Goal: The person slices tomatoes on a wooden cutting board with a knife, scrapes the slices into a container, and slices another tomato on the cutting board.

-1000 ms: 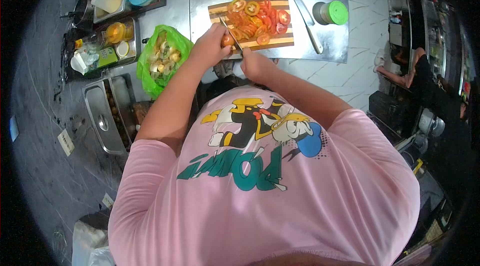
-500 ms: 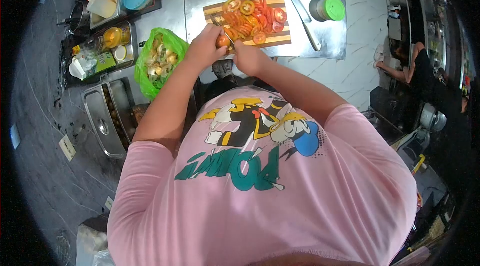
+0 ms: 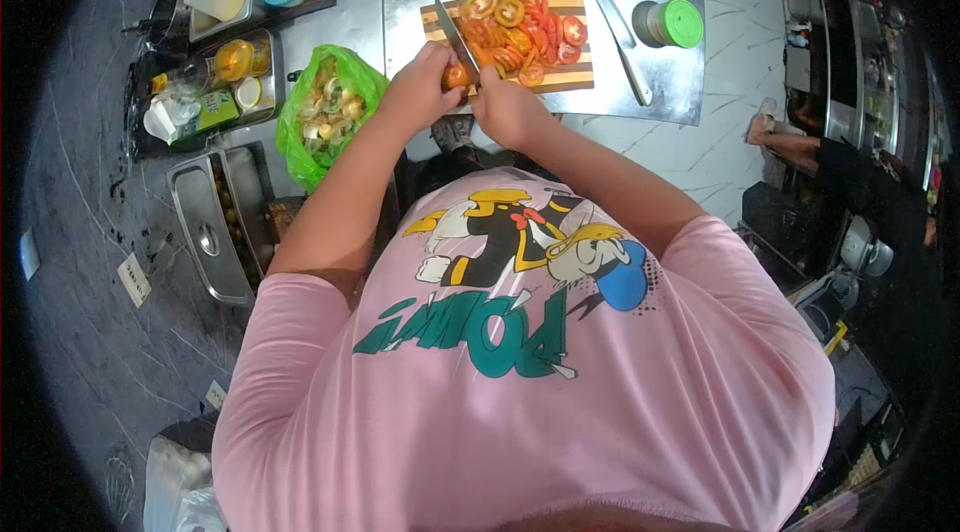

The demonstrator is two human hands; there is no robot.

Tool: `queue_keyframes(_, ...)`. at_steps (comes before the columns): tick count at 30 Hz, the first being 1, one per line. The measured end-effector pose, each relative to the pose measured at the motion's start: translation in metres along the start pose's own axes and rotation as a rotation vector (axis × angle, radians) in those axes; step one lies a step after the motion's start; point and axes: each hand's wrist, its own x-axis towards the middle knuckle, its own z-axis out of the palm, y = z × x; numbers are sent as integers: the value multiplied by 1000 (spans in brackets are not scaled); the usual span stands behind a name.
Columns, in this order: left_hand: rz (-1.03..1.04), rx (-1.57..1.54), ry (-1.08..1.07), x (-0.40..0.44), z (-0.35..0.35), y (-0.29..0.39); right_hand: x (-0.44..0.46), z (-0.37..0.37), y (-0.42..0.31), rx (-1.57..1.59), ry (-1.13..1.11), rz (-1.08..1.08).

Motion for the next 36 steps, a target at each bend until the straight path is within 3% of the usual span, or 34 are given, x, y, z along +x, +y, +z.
queue_keyframes(9, -3, -1, -7, -1, 3, -5, 26, 1, -8, -28, 19, -15)
queue_keyframes(15, -21, -11, 15, -1, 2, -3, -26, 20, 34, -36, -221, 57)
queue_keyframes(21, -33, -34, 23, -4, -1, -3, -27, 17, 53, -130, -178, -3)
queue_keyframes(23, -38, -48, 23, -5, -1, -3, -26, 16, 55, -139, -146, 124)
queue_keyframes(27, -28, -52, 36, -6, 1, -4, -23, 1, 24, -72, -116, 126)
queue_keyframes(29, -17, -51, 44, -5, 3, -5, -17, 4, 16, 2, 3, -78)
queue_keyframes(32, -8, -47, 48, -5, 1, -4, -7, 4, 2, 31, 57, -136)
queue_keyframes(36, -40, -84, 19, -6, 2, -5, 9, 2, -12, -34, 8, -17)
